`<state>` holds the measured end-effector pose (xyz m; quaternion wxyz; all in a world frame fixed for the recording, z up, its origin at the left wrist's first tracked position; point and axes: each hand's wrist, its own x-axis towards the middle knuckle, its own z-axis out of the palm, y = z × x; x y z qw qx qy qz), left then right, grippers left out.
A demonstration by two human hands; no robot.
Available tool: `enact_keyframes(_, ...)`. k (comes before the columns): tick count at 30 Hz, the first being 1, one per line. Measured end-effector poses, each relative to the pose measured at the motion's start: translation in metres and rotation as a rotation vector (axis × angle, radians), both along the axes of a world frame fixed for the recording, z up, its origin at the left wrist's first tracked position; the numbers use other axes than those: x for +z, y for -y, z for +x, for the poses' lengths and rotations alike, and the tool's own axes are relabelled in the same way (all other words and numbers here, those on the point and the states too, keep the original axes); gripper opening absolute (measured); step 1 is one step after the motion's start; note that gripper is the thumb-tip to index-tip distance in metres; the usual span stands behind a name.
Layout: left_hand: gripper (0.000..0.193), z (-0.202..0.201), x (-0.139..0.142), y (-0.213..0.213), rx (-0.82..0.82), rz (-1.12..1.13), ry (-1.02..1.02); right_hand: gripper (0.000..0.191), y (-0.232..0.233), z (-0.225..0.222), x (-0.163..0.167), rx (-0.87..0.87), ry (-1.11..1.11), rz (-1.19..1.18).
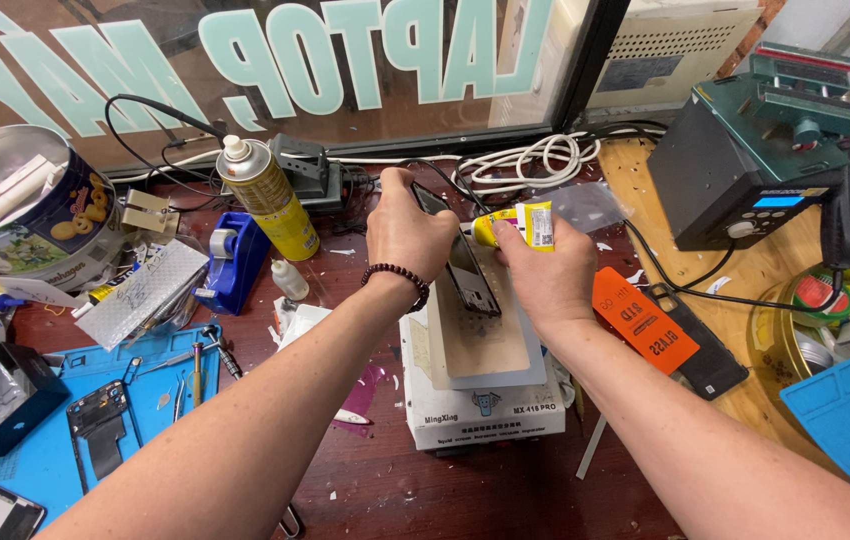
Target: The person removes a smartphone screen from the chassis, then applies adhesive to the phone frame. The person handles the screen, phone chassis, and adhesive tube during the process.
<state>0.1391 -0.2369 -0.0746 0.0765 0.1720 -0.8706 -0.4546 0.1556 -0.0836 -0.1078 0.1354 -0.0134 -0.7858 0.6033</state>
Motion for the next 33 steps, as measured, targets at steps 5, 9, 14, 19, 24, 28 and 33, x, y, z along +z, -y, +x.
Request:
enact_keyframes(5, 0.062, -0.001, -0.001, 0.001, 0.007, -0.019, -0.020, 0.017, 0.000, 0.000, -0.001, 0.031, 0.000, -0.087)
enact_keyframes(9, 0.062, -0.002, -0.004, 0.001, 0.007, -0.023, -0.026, 0.016, 0.000, 0.001, -0.002, 0.023, 0.022, -0.093)
enact_keyframes(14, 0.062, -0.003, -0.005, 0.001, 0.007, -0.034, -0.031, 0.017, -0.002, 0.003, -0.003, 0.033, 0.011, -0.117)
enact_keyframes(19, 0.062, -0.002, -0.005, 0.002, 0.007, -0.034, -0.034, 0.017, -0.003, 0.005, -0.004, 0.022, 0.025, -0.098)
enact_keyframes(24, 0.061, -0.003, -0.006, 0.002, 0.006, -0.038, -0.042, 0.017, -0.004, 0.007, -0.003, 0.024, 0.038, -0.105)
enact_keyframes(28, 0.061, -0.003, -0.007, 0.001, 0.000, -0.037, -0.059, 0.017, -0.005, 0.010, -0.001, 0.024, 0.042, -0.090)
enact_keyframes(33, 0.062, -0.003, -0.007, 0.001, 0.002, -0.031, -0.037, 0.018, -0.006, 0.012, 0.000, 0.029, 0.042, -0.108)
